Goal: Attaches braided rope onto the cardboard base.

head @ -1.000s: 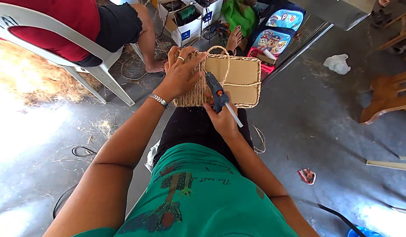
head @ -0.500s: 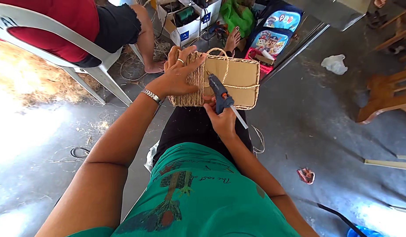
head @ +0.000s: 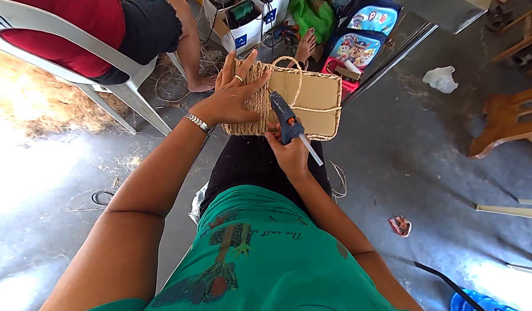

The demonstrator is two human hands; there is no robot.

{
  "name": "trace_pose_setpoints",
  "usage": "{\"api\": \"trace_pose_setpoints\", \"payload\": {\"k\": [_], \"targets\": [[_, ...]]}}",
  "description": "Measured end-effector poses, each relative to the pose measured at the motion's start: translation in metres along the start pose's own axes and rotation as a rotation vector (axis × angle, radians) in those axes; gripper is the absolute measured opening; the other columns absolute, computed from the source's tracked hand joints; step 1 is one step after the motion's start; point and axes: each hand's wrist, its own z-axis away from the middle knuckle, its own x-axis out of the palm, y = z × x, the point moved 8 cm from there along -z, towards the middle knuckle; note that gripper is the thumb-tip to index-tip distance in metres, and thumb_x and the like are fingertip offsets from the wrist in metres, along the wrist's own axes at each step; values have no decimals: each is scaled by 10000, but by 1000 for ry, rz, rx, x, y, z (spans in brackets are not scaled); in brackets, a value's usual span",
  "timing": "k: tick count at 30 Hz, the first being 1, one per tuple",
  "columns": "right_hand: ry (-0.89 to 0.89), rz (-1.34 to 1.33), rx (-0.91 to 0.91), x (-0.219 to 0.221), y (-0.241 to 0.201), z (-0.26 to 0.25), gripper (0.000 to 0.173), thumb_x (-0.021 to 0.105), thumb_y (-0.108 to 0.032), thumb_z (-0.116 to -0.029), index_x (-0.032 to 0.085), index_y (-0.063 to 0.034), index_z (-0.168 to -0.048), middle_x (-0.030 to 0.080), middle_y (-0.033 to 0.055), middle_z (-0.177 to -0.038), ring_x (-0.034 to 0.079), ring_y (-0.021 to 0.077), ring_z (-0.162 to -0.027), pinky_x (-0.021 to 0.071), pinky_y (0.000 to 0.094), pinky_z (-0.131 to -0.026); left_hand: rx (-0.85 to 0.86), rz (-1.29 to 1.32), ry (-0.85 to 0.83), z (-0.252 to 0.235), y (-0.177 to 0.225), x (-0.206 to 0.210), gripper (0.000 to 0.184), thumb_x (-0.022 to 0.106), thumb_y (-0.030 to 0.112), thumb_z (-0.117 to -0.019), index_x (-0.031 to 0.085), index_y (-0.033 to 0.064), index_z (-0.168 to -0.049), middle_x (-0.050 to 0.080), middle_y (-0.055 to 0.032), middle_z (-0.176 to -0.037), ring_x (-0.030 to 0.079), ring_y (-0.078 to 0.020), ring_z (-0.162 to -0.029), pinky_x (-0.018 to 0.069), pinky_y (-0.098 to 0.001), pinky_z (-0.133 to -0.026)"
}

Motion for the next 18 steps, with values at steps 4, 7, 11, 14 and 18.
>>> {"api": "trace_pose_setpoints", "payload": {"k": [4, 7, 11, 14, 18], "targets": [[22, -52, 37, 1, -1, 0, 358, 782, -88, -884, 618, 26, -1181, 761, 77, -1085, 736, 103, -869, 623, 276, -760, 8, -21, -39, 4, 5, -1, 1053, 719, 655, -754, 209, 392, -1637, -186, -71, -1711, -209, -484, -1520, -3, -732, -1168], [42, -77, 60, 2, 0, 3, 355, 796, -85, -869, 625, 21, -1162, 765, 67, -1072, 729, 91, -870, 612, 268, -764, -33, -55, -79, 7, 10, -2, 1153, 754, 710, -720, 149, 386, -1647, -236, -86, -1694, -236, -490, -1510, -12, -712, -1182], [58, -45, 52, 3, 3, 8, 341, 789, -103, -880, 642, 7, -1167, 766, 70, -1076, 728, 99, -881, 608, 275, -761, 21, -142, -14, 6, 10, 5, 1220, 624, 870, -665, 97, 386, -1653, -216, -112, -1698, -230, -525, -1498, -34, -747, -1161], [20, 16, 55, 3, 0, 14, 354, 785, -108, -899, 634, -24, -1208, 747, 76, -1087, 709, 113, -851, 596, 282, -724, 39, -251, 22, 13, 22, 8, 1257, 583, 869, -701, 32, 283, -1667, -199, -171, -1691, -230, -580, -1473, -76, -809, -1111], [-12, 22, 60, 4, 2, 22, 392, 783, -93, -895, 626, -31, -1249, 719, 98, -1127, 703, 153, -868, 605, 324, -723, -18, -304, 49, 22, 31, 17, 1326, 657, 812, -679, -33, 252, -1663, -212, -144, -1695, -253, -585, -1462, -74, -878, -1035]]}}
